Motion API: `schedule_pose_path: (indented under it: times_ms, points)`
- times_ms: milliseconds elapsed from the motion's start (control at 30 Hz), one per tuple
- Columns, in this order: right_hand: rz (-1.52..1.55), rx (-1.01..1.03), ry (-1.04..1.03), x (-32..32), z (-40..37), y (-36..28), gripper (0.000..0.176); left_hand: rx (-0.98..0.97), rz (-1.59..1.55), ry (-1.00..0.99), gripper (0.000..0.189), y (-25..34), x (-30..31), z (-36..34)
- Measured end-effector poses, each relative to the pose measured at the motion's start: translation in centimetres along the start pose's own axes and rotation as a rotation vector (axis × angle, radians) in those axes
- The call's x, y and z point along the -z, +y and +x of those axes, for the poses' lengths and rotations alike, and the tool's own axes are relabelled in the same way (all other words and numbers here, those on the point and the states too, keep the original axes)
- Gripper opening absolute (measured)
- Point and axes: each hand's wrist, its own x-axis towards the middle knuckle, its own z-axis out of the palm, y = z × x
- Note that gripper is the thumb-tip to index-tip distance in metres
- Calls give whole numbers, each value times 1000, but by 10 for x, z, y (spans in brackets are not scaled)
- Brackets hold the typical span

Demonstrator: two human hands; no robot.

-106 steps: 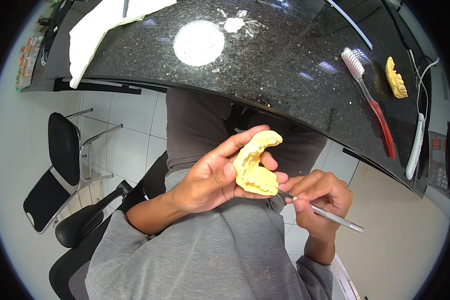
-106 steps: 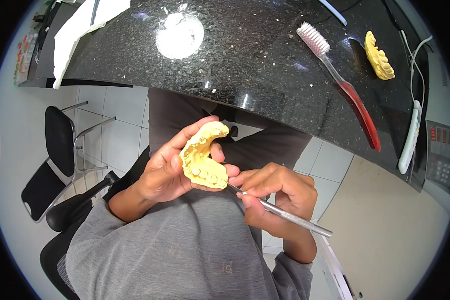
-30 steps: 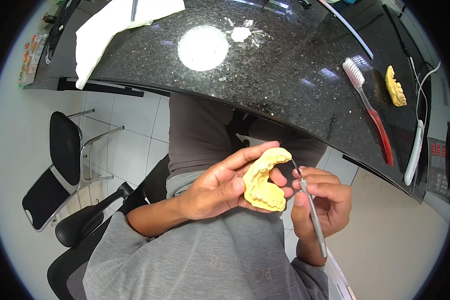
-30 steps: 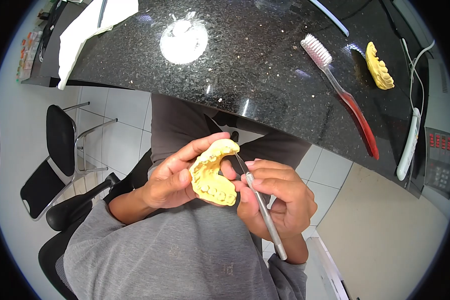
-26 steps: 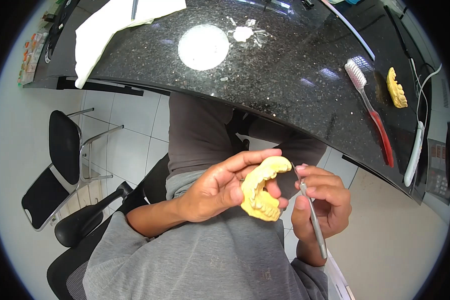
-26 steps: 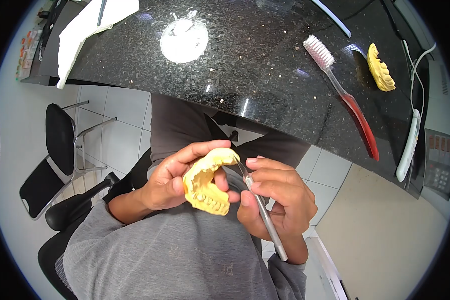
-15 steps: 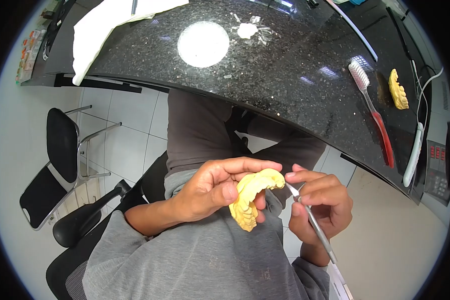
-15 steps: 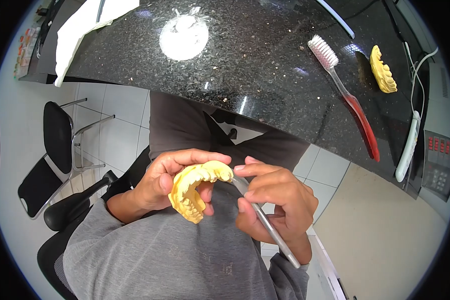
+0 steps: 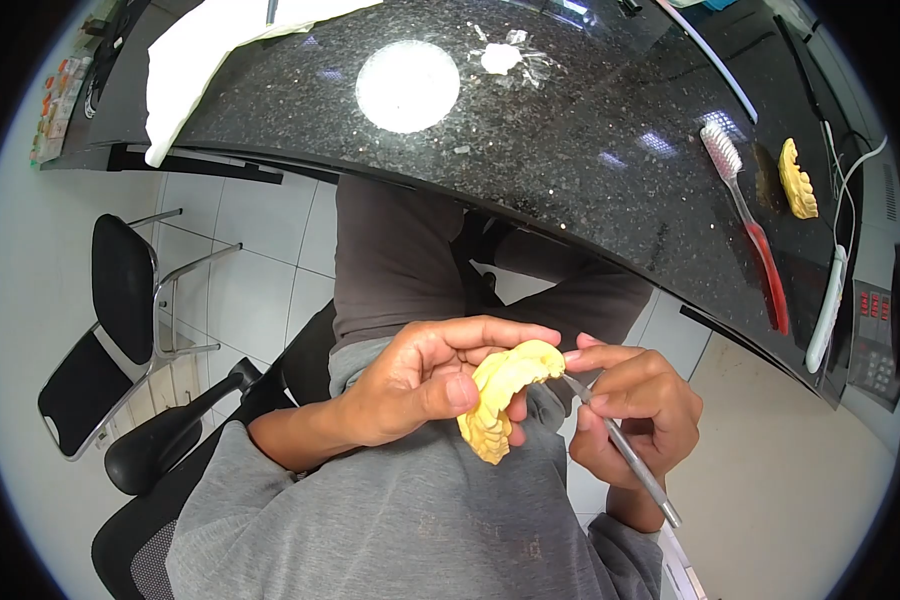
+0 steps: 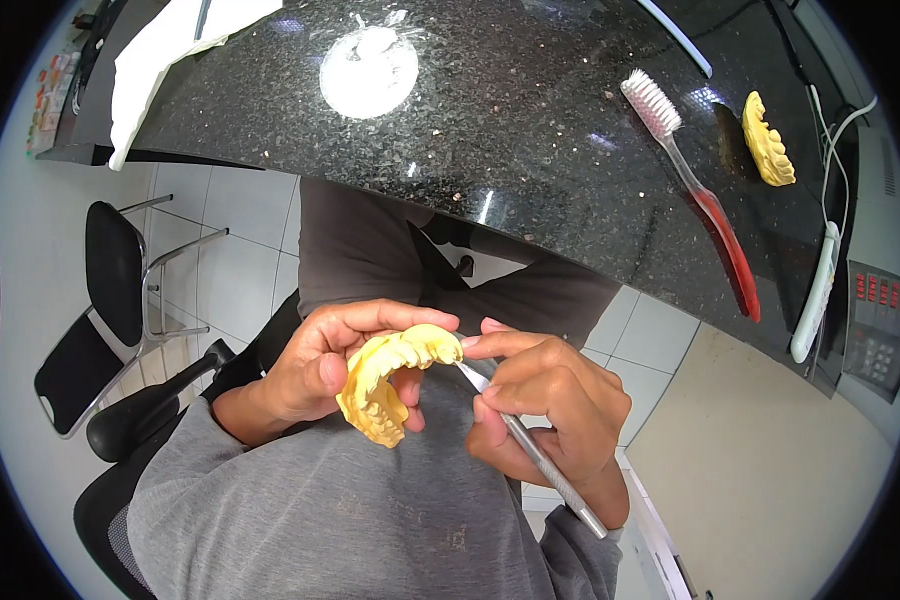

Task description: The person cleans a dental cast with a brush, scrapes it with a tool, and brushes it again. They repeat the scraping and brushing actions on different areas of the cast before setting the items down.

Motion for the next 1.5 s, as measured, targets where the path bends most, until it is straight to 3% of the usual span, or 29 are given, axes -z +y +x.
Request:
schedule_pose_path:
  times_ms: [1500]
  points:
    - [-122,17,101,-20,-17,13,23,91,-28,105,77,0,0,2]
